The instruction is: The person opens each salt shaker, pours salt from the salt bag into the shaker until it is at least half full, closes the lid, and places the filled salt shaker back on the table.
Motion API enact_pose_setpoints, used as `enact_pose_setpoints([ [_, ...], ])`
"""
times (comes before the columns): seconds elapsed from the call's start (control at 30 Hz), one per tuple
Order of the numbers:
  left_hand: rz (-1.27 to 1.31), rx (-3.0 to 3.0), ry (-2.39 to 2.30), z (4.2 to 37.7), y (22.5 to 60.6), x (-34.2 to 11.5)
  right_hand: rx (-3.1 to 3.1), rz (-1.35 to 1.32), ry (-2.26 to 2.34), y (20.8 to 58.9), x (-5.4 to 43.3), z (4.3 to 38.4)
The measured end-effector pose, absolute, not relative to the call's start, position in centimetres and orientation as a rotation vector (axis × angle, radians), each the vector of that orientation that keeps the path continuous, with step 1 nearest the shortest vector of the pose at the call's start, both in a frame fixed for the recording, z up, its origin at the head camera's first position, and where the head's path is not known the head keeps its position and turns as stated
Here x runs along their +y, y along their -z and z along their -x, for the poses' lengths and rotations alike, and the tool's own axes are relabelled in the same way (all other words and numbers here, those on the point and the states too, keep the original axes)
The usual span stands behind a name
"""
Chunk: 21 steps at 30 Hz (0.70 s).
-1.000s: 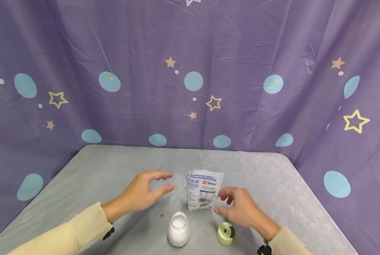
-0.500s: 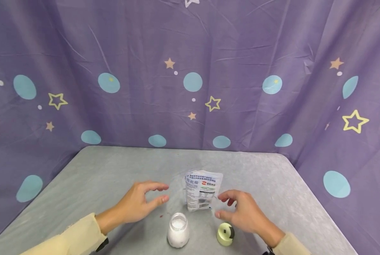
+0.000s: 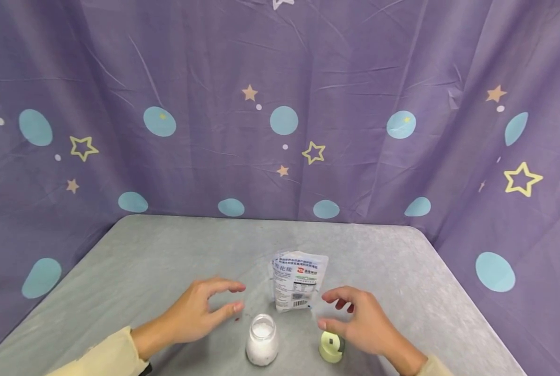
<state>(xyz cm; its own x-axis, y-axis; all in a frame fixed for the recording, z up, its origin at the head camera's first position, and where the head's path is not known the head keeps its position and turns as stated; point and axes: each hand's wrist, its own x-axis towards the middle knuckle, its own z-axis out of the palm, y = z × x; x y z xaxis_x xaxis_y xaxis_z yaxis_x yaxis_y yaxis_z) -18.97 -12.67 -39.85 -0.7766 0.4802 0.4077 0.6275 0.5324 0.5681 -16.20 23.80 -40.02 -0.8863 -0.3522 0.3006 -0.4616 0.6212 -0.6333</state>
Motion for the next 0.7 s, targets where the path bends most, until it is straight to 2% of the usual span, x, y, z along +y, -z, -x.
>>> enact_pose_setpoints([
  [0.7,1.044,-2.609,1.168,18.1,41.0,-13.5,-2.751,-0.614,-1.277,41.6,25.0,14.5],
])
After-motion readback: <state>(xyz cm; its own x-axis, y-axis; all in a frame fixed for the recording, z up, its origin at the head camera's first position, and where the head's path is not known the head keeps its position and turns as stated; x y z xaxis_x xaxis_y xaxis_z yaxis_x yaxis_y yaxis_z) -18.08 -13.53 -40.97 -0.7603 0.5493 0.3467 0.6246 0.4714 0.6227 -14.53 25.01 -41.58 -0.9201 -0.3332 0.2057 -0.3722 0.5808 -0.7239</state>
